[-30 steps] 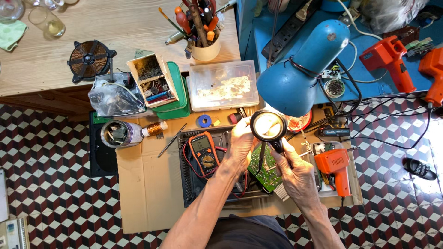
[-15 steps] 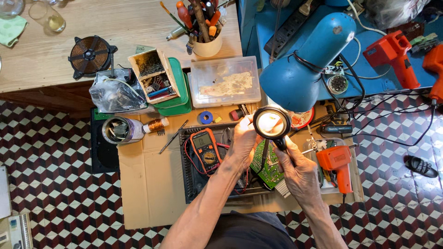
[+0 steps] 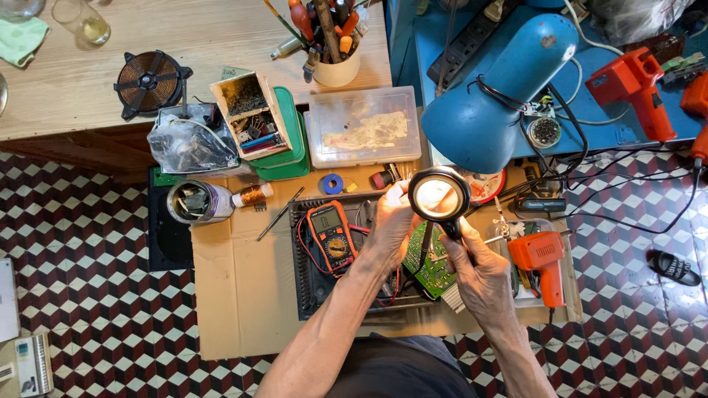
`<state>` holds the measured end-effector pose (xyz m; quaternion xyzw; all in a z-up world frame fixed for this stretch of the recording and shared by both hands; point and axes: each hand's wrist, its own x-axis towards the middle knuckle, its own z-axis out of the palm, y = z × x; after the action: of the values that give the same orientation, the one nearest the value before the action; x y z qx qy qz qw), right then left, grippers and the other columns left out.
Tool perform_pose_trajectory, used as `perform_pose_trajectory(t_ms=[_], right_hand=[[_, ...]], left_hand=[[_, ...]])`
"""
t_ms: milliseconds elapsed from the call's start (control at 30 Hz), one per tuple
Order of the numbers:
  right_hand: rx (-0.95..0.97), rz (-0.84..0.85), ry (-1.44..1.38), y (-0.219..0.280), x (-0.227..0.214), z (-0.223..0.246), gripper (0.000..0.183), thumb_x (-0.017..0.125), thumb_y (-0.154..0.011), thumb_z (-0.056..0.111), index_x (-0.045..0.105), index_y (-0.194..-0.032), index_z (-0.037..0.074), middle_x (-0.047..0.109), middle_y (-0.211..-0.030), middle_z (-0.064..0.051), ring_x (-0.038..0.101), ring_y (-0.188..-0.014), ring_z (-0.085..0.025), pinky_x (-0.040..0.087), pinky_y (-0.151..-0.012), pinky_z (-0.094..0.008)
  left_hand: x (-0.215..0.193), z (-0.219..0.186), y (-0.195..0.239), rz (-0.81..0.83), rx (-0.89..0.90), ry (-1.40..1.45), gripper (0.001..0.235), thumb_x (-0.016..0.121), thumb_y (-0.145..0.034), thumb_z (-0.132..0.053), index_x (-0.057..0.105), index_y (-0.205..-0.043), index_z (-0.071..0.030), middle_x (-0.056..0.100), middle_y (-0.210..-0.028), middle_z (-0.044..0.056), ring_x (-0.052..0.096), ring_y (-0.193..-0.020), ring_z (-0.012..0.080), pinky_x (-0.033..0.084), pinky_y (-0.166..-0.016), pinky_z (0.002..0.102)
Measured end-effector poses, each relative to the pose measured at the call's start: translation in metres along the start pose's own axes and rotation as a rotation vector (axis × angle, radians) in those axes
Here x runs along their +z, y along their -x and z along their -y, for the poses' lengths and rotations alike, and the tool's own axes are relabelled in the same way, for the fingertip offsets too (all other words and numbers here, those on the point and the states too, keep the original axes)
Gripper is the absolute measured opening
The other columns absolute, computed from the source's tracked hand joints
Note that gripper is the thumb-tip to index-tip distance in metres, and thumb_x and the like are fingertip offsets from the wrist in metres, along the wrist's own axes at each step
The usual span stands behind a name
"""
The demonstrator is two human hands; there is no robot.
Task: The person works on a green circuit board, using a multimeter to test components and a heat gun to apply heat to solder joints. They also use a magnifying lamp to inspect the board and handle small electronic components with pliers.
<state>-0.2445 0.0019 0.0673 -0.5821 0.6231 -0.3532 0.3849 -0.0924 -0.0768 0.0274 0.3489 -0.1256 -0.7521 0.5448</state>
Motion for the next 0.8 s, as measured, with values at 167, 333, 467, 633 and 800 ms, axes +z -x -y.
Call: perform_pose_trajectory(t_ms=[167,333,467,633,800], right_hand=[[0.003,0.0,0.005,0.001,0.001,-0.003,0.034,0.065,-0.098,0.021,0.069,-0.129,0.01,0.064,-0.065,0.003,0.057,-0.058,-0.004,0.048,-0.05,-0.022],[0.004,-0.008,0.002,0.003,0.002,0.0,0.032,0.065,-0.099,0.02,0.07,-0.129,0.008,0.062,-0.066,0.002,0.054,-0.059,-0.005,0.045,-0.052,-0.023],[0.1,-0.017,0.057,0.004,-0.001,0.018,0.032,0.064,-0.099,0.021,0.07,-0.128,0.008,0.061,-0.062,0.0,0.053,-0.055,-0.006,0.042,-0.049,-0.025],[-0.056,-0.016,0.231,0.008,0.012,0.085,0.018,0.066,-0.101,0.019,0.071,-0.101,0.002,0.068,-0.071,-0.001,0.06,-0.062,-0.008,0.047,-0.055,-0.029],[-0.768,0.137,0.27,-0.006,0.064,0.148,0.016,0.074,-0.091,0.011,0.067,-0.101,0.001,0.066,-0.084,-0.011,0.06,-0.079,-0.028,0.048,-0.07,-0.039]], left_hand=[[0.002,0.0,0.001,-0.014,0.005,0.004,0.042,0.079,-0.085,-0.01,0.059,-0.121,0.001,0.069,-0.113,0.009,0.069,-0.101,0.0135,0.057,-0.094,0.03],[-0.002,0.001,0.003,0.003,0.008,0.006,0.044,0.08,-0.086,-0.011,0.058,-0.121,0.002,0.069,-0.111,0.008,0.069,-0.1,0.0135,0.057,-0.094,0.03],[-0.009,0.006,0.001,-0.052,0.019,-0.025,0.039,0.075,-0.085,-0.01,0.058,-0.118,-0.001,0.071,-0.109,0.009,0.07,-0.098,0.0149,0.057,-0.091,0.031],[-0.07,0.004,0.05,-0.161,0.026,0.121,0.026,0.072,-0.09,-0.006,0.057,-0.111,-0.004,0.072,-0.106,0.012,0.071,-0.094,0.02,0.057,-0.09,0.032],[-0.161,0.002,0.134,-0.392,0.068,0.302,0.021,0.072,-0.089,-0.003,0.059,-0.106,-0.002,0.071,-0.1,0.012,0.07,-0.09,0.0209,0.057,-0.085,0.032]])
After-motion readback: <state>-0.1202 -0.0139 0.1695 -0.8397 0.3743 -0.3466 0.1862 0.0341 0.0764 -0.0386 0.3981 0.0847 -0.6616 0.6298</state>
